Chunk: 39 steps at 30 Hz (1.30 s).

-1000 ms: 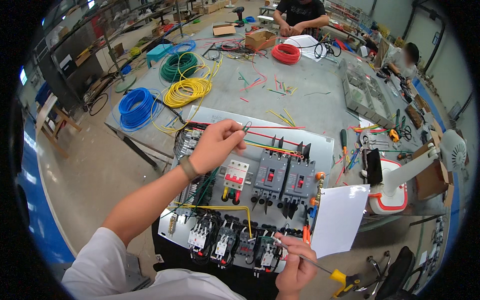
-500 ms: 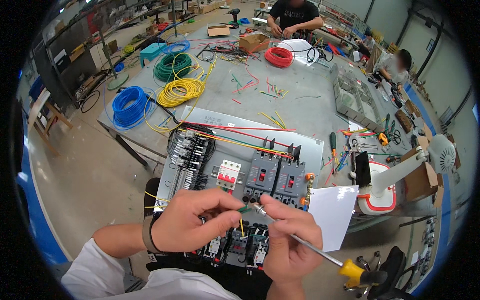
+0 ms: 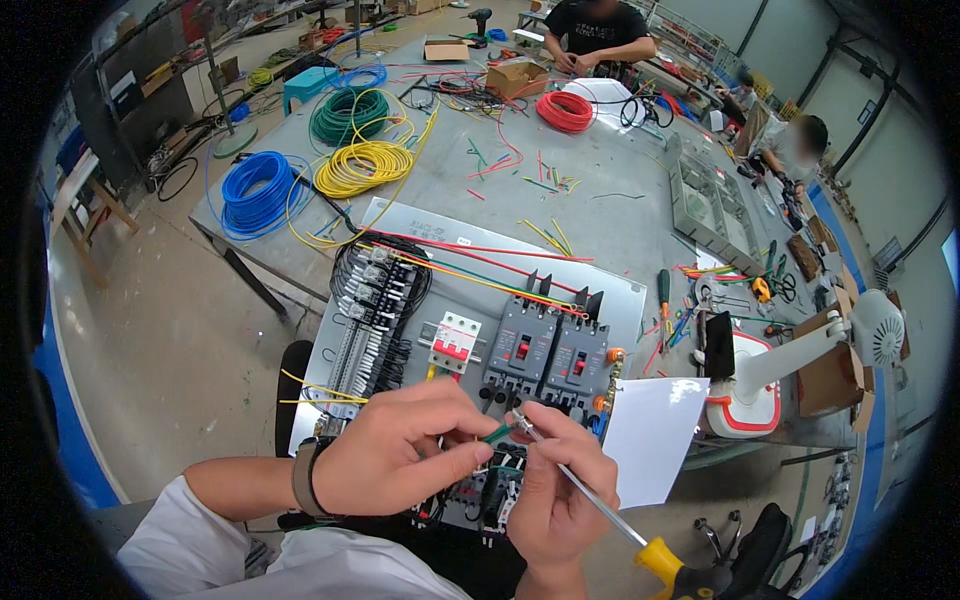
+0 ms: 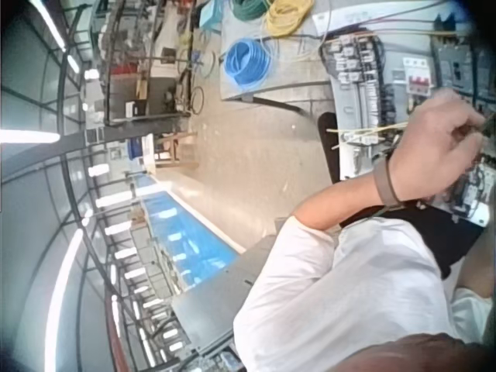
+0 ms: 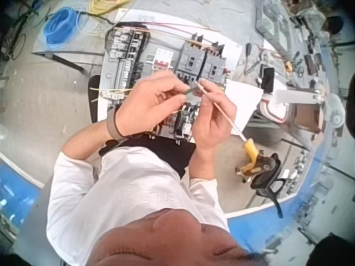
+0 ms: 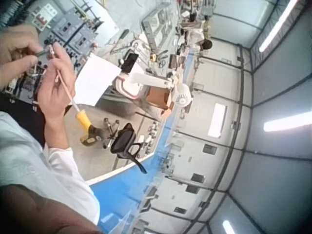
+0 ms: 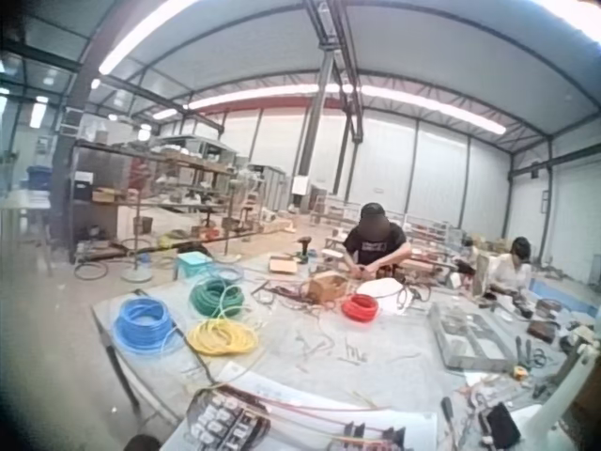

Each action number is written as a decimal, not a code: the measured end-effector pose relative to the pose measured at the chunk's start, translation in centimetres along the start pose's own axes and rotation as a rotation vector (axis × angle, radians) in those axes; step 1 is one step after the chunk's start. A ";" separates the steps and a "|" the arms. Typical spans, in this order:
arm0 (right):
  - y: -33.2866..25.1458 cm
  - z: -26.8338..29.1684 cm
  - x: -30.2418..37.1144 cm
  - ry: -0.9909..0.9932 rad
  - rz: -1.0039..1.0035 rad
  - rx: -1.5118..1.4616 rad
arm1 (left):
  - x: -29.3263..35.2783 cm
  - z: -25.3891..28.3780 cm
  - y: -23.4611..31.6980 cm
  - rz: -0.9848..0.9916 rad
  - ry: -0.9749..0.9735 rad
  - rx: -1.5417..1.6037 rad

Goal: The person strips the insulation from yellow and green wires using pliers and a screwdriver, then inserts the wire ends into terminals on an electrical panel and tightens them. The person repeats this process for multiple wires, organizing them within the panel.

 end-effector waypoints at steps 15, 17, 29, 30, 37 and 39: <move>1.0 0.0 2.3 -0.032 0.020 0.060 | 1.9 0.3 -0.7 0.254 0.082 -0.082; 1.0 0.3 2.8 -0.041 0.087 0.096 | 2.5 0.0 -1.0 0.105 0.092 -0.259; 0.9 2.5 3.4 -0.028 0.064 0.110 | 4.1 0.1 -0.8 -0.125 0.075 -0.345; 0.6 2.4 3.5 -0.022 0.026 0.041 | 4.2 0.1 -0.5 -0.137 0.076 -0.355; 1.7 1.9 5.2 0.169 -0.086 -0.259 | 4.6 0.4 -0.2 -0.228 -0.115 -0.509; 1.8 2.4 5.3 0.060 -0.111 -0.192 | 4.5 0.8 1.0 -0.056 -0.190 -0.438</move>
Point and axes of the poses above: each hand's wrist, its own x-axis away from the middle knuckle, its own z-axis out of the back of the hand, y = z × x, the point moved 1 cm from there along -x, towards the middle knuckle, and after that the axes turned 10 degrees about y, right-handed, at the moved point
